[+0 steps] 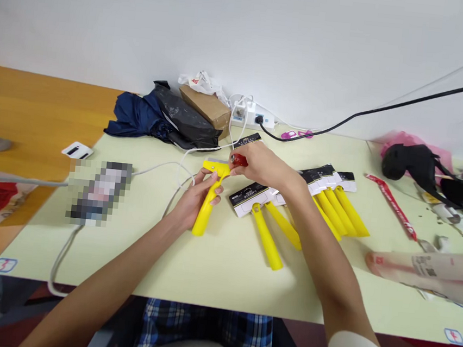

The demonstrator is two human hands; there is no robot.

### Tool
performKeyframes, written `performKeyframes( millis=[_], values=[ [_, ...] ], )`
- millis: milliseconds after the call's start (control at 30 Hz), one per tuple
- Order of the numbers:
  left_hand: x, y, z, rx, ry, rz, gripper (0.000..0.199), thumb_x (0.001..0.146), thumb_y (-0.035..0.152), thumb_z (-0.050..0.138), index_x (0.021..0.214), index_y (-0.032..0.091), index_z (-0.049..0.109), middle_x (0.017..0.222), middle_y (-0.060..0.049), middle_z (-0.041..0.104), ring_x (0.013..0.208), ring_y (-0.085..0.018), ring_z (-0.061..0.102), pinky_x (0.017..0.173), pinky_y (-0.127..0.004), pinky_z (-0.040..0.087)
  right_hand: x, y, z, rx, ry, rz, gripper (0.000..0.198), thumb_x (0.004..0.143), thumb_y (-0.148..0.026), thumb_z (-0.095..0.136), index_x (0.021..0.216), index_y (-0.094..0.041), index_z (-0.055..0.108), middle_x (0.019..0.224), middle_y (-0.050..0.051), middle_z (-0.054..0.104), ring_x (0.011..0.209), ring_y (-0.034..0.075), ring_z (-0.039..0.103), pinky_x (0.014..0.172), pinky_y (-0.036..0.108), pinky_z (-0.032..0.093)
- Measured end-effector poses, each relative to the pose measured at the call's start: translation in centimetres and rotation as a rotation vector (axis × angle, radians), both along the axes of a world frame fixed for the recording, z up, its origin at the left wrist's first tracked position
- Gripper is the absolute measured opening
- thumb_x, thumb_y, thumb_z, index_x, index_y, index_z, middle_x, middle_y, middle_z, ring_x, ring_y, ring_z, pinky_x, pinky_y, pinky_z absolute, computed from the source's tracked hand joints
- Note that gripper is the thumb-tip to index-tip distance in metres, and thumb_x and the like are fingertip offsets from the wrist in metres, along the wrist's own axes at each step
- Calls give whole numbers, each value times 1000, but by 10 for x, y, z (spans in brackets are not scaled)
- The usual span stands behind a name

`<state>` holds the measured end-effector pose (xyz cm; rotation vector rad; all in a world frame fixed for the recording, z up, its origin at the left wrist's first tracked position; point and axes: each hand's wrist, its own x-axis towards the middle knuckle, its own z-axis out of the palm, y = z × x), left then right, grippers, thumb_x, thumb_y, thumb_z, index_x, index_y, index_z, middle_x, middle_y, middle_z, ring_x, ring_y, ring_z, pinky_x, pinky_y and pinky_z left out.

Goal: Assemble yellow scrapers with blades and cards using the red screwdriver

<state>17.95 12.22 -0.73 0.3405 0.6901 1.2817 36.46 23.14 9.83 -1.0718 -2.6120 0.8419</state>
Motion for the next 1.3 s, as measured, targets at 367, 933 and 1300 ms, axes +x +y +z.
performKeyframes(
  millis=[367, 933, 1300],
  values=[
    [1, -2, 0, -12, 13, -16, 54, 80, 33, 100, 107, 28, 54, 101, 3, 65, 68, -8, 65, 47, -17, 44, 5, -2, 8, -80, 48, 24, 9, 89, -24, 74, 90, -17, 79, 79, 1, 69, 67, 14, 51, 70, 32, 38],
    [-1, -5, 4, 37, 65, -62, 47, 87, 36, 95, 112, 27, 56, 99, 3, 66, 69, -9, 66, 49, -18, 44, 8, 0, 13, -213, 32, 6, 15, 88, -35, 80, 93, -21, 77, 95, 2, 72, 79, 17, 57, 74, 34, 41],
    [-1, -6, 6, 52, 52, -85, 46, 87, 35, 95, 112, 27, 57, 102, 3, 66, 69, -9, 65, 49, -18, 45, 9, -2, 15, -224, -5, 15, 14, 90, -33, 77, 93, -20, 76, 93, 3, 73, 76, 17, 56, 71, 34, 43]
  ],
)
